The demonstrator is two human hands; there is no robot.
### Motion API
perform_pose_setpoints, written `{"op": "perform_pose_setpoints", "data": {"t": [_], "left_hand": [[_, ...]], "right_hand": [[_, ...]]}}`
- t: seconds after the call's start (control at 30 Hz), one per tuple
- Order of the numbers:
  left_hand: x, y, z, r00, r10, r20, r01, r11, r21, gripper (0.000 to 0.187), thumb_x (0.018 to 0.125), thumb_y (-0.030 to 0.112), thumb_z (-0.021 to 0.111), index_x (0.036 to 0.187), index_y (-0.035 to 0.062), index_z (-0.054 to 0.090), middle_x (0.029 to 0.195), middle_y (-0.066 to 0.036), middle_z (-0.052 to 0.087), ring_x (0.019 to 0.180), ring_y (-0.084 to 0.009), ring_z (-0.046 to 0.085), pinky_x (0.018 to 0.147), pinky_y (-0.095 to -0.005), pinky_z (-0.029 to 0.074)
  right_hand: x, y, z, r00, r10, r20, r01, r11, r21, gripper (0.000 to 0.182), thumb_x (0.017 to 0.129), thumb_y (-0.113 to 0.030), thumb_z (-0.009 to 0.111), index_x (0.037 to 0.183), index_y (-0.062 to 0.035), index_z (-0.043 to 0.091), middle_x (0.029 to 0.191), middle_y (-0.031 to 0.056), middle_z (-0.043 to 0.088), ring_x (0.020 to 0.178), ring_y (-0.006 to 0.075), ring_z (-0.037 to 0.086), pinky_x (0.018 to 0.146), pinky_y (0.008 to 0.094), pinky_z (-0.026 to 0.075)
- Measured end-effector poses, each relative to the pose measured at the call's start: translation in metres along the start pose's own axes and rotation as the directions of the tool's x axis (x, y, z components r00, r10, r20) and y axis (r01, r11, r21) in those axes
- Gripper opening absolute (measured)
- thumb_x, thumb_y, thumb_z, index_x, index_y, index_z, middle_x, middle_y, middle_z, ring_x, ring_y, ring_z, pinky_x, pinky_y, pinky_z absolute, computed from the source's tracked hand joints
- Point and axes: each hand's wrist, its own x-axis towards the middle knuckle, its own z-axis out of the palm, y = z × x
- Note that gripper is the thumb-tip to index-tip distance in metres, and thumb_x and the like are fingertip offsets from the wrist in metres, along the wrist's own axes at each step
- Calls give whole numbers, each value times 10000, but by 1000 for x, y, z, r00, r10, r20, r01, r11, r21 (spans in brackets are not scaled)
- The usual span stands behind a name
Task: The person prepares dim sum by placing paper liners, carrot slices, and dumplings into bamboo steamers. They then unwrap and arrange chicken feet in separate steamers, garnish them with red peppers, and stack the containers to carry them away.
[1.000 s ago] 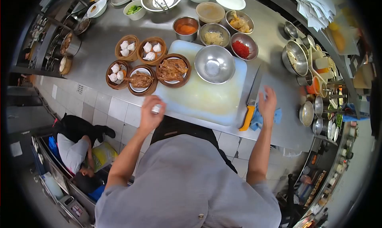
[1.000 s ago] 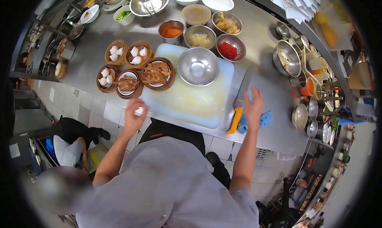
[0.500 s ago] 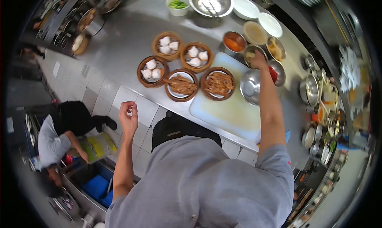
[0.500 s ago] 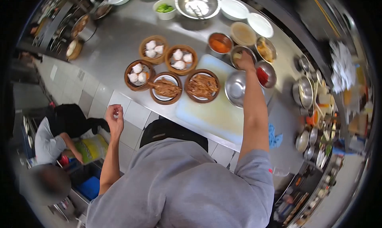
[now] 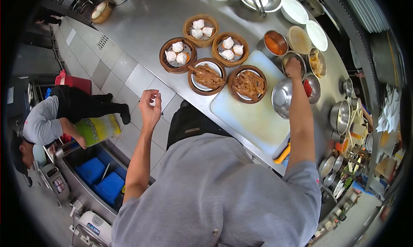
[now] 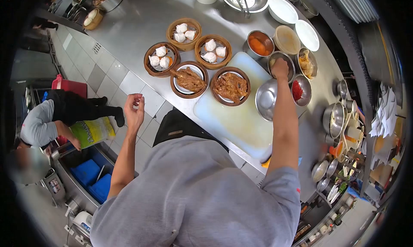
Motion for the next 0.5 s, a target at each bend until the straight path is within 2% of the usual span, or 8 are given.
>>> {"op": "perform_pose_setpoints", "data": {"t": [0.03, 0.07, 0.13, 0.2, 0.3, 0.37, 0.47, 0.5], "left_hand": [[1, 0, 1, 1000, 16, 1, -16, 1000, 4, 80, 945, 77, 686, 996, 15, 681, 889, -27, 623, 775, -105, 540, 676, -263, 458], [3, -3, 1, 1000, 6, -13, -6, 1000, -7, 74, 938, 75, 691, 988, 20, 685, 896, -31, 639, 774, -115, 554, 672, -274, 460], [12, -19, -1, 999, -13, -35, 12, 999, -32, 63, 925, 70, 699, 973, 30, 693, 911, -41, 673, 771, -136, 581, 664, -297, 465], [35, -34, -5, 996, -78, -32, 76, 996, -49, 72, 935, 84, 699, 986, 33, 695, 915, -35, 683, 784, -121, 590, 677, -285, 472], [95, -68, -3, 995, -101, -20, 101, 995, -5, 113, 953, 112, 691, 1013, 16, 696, 895, -31, 692, 808, -101, 603, 713, -271, 488], [144, -124, 9, 989, -140, 45, 145, 980, -138, 140, 944, 134, 693, 1007, 10, 702, 871, -36, 686, 809, -106, 607, 739, -281, 497], [184, -109, 24, 871, -438, 221, 486, 834, -261, 148, 930, 168, 696, 1000, 37, 694, 869, 23, 650, 796, -75, 552, 734, -255, 456], [193, -122, 30, 878, -427, 215, 468, 862, -197, 144, 923, 167, 694, 989, 40, 693, 867, 23, 644, 800, -76, 550, 738, -257, 455]], "right_hand": [[-3, 1, -4, 1000, -27, -2, 27, 1000, 12, 263, 894, -160, 573, 998, 36, 714, 1058, 327, 689, 1037, 529, 648, 936, 564, 516], [0, 7, 0, 992, -57, -115, 54, 998, -29, 206, 894, -134, 602, 937, 30, 717, 925, 264, 740, 929, 431, 728, 829, 497, 574], [-1, 11, -14, 996, 82, -21, -71, 945, 321, 136, 874, -120, 661, 909, 5, 702, 854, 173, 734, 830, 300, 730, 754, 403, 580], [-16, 8, -40, 988, 102, 116, -154, 699, 698, 111, 845, -74, 749, 899, -47, 656, 805, 26, 674, 739, 95, 654, 668, 243, 542], [-83, -47, -99, 997, 28, 69, -74, 412, 908, 69, 849, -17, 697, 902, -47, 666, 877, 34, 696, 775, 101, 677, 668, 248, 544], [-123, -79, -122, 997, -67, 37, -9, 377, 926, 69, 880, -9, 679, 930, -52, 659, 889, 17, 686, 769, 106, 675, 673, 257, 551], [-169, -127, -122, 989, -138, 58, -21, 256, 967, 52, 912, -20, 683, 933, -54, 650, 850, -2, 663, 739, 88, 643, 656, 255, 528], [-172, -133, -113, 987, -145, 71, -16, 354, 935, 48, 914, -29, 689, 939, -47, 652, 831, -5, 657, 733, 82, 632, 654, 251, 519]]}}
